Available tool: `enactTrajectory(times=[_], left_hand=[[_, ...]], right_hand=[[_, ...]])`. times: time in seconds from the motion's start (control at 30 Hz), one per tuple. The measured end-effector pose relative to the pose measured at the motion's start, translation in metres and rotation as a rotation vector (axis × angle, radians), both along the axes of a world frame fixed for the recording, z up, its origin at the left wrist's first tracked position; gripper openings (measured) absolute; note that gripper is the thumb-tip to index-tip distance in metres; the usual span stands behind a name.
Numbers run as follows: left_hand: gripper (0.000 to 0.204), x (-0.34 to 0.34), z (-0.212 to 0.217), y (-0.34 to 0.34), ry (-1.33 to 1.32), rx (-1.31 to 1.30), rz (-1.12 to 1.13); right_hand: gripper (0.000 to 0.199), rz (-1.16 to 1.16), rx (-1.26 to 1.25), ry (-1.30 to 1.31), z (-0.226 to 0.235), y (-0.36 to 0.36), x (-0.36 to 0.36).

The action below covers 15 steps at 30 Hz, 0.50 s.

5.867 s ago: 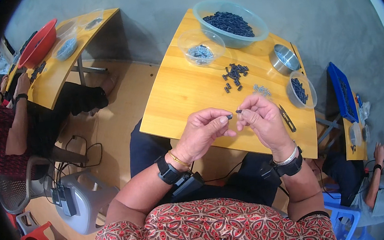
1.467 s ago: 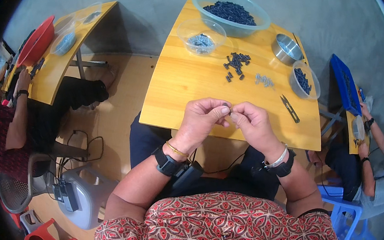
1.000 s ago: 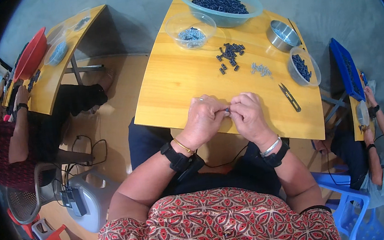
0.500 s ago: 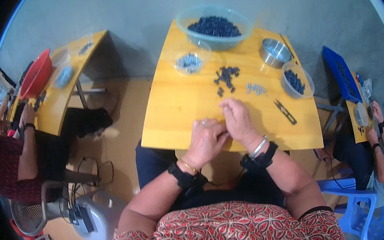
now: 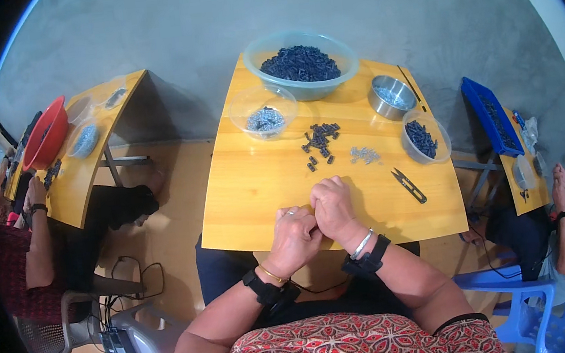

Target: Assembling small black plastic components by hand and using a small cutter.

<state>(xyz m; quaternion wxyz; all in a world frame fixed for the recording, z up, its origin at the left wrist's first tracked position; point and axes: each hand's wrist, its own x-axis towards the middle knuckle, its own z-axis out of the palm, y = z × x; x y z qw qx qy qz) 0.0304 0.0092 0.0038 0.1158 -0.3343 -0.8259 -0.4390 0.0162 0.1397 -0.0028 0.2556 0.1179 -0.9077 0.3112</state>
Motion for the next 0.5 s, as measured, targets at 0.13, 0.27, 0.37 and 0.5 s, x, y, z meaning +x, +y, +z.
enactTrajectory(times=[0.13, 0.27, 0.37, 0.5], left_hand=[[0.008, -0.0022, -0.0008, -0.0002, 0.014, -0.005, -0.004], [0.008, -0.0013, -0.0016, -0.0012, 0.009, -0.018, 0.000], [0.007, 0.0033, -0.0035, -0.0011, 0.019, -0.034, 0.010], [0.006, 0.0021, -0.0030, -0.0015, 0.037, -0.037, 0.048]], right_hand=[[0.009, -0.002, 0.022, -0.042, -0.0009, 0.0009, 0.0002], [0.009, -0.027, 0.099, -0.044, 0.0001, -0.0015, 0.0032], [0.010, -0.042, 0.114, -0.069, 0.0018, -0.0025, 0.0070], [0.007, -0.069, 0.113, -0.080, 0.0002, -0.0030, 0.0029]])
